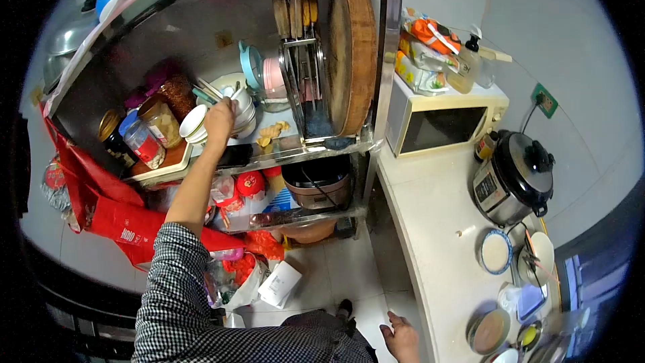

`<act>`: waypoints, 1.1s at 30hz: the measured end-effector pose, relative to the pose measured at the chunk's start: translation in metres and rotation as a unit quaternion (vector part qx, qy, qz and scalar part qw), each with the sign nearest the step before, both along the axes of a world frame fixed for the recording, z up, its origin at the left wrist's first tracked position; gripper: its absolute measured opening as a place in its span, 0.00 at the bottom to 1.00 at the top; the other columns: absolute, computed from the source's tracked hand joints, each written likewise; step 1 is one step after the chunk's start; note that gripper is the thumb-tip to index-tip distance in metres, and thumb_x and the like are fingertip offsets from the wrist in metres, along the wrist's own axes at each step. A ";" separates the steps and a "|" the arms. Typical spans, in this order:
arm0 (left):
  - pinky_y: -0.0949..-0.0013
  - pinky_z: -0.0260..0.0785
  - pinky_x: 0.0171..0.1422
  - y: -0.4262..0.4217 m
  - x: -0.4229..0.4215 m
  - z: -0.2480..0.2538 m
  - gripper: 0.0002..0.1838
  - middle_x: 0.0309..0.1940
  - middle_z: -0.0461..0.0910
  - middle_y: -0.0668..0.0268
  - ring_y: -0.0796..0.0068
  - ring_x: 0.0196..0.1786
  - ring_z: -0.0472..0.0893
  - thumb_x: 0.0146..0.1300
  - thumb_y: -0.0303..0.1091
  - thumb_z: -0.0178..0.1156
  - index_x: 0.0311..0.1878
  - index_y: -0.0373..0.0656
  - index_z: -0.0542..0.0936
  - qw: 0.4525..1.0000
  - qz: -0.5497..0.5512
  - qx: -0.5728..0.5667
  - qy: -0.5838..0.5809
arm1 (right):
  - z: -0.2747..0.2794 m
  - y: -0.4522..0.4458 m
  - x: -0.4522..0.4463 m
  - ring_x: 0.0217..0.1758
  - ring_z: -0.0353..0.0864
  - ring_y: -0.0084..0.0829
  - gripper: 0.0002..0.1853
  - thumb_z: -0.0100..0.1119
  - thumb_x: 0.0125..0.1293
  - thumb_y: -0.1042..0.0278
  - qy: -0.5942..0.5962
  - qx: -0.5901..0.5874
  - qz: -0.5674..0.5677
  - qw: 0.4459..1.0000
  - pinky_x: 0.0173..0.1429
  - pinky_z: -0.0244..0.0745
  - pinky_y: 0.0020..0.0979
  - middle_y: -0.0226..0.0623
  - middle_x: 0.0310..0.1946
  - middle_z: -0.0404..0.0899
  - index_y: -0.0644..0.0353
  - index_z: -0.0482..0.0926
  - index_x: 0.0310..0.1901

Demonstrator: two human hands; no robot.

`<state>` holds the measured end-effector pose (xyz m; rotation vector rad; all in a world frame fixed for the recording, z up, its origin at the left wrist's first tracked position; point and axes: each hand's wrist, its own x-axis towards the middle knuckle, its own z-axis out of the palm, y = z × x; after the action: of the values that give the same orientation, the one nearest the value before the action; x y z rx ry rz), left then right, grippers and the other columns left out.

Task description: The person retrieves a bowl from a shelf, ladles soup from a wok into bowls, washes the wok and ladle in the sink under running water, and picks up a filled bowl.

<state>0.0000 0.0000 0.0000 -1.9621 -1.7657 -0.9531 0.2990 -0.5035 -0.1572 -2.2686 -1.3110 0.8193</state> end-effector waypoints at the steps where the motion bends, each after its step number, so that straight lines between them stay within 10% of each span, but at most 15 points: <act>1: 0.53 0.68 0.37 0.000 0.003 -0.001 0.17 0.25 0.78 0.49 0.49 0.31 0.78 0.59 0.45 0.51 0.30 0.38 0.76 0.999 -0.007 0.019 -0.027 | 0.016 -0.006 -0.006 0.37 0.81 0.38 0.22 0.62 0.51 0.66 -0.013 -0.007 -0.009 1.000 0.43 0.75 0.34 0.47 0.41 0.78 0.59 0.75 0.50; 5: 0.66 0.69 0.27 0.019 -0.024 -0.001 0.17 0.19 0.76 0.56 0.66 0.21 0.78 0.61 0.41 0.50 0.33 0.34 0.76 0.876 -0.133 -0.071 -0.459 | 0.009 -0.019 -0.053 0.37 0.81 0.38 0.21 0.62 0.51 0.67 0.010 0.010 -0.073 0.997 0.41 0.75 0.32 0.45 0.40 0.79 0.60 0.76 0.49; 13: 0.73 0.67 0.35 -0.161 0.050 0.005 0.08 0.27 0.74 0.63 0.72 0.31 0.76 0.50 0.25 0.63 0.29 0.37 0.73 0.857 -0.471 0.012 -0.208 | 0.038 -0.033 -0.093 0.33 0.79 0.36 0.18 0.58 0.56 0.67 0.062 0.086 -0.129 0.986 0.38 0.74 0.31 0.46 0.42 0.76 0.61 0.75 0.50; 19: 0.62 0.71 0.36 -0.337 0.132 -0.028 0.19 0.35 0.74 0.60 0.56 0.35 0.76 0.31 0.25 0.69 0.31 0.41 0.74 0.623 -0.782 -0.007 -0.031 | 0.099 -0.067 -0.086 0.56 0.68 0.29 0.41 0.57 0.59 0.71 0.374 0.432 -0.168 0.804 0.52 0.70 0.30 0.45 0.65 0.53 0.54 0.43 0.69; 28: 0.61 0.72 0.42 -0.674 0.216 -0.075 0.27 0.53 0.66 0.55 0.55 0.47 0.74 0.40 0.24 0.66 0.46 0.43 0.68 0.286 -0.951 -0.110 -0.044 | 0.064 -0.357 -0.105 0.60 0.64 0.30 0.31 0.50 0.64 0.58 0.306 0.591 -0.497 0.556 0.60 0.63 0.31 0.40 0.57 0.64 0.60 0.53 0.64; 33: 0.65 0.73 0.50 -0.850 0.208 -0.088 0.41 0.66 0.50 0.47 0.57 0.61 0.67 0.49 0.26 0.62 0.65 0.42 0.51 0.074 -0.797 -0.584 -0.133 | 0.073 -0.502 -0.147 0.44 0.76 0.29 0.27 0.39 0.68 0.49 0.223 0.585 -0.640 0.446 0.45 0.75 0.29 0.40 0.46 0.74 0.64 0.60 0.58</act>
<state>0.2084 -0.8504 -0.0879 1.3120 -0.6273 -0.2485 0.1520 -1.0059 -0.0840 -1.0097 0.3833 -0.1869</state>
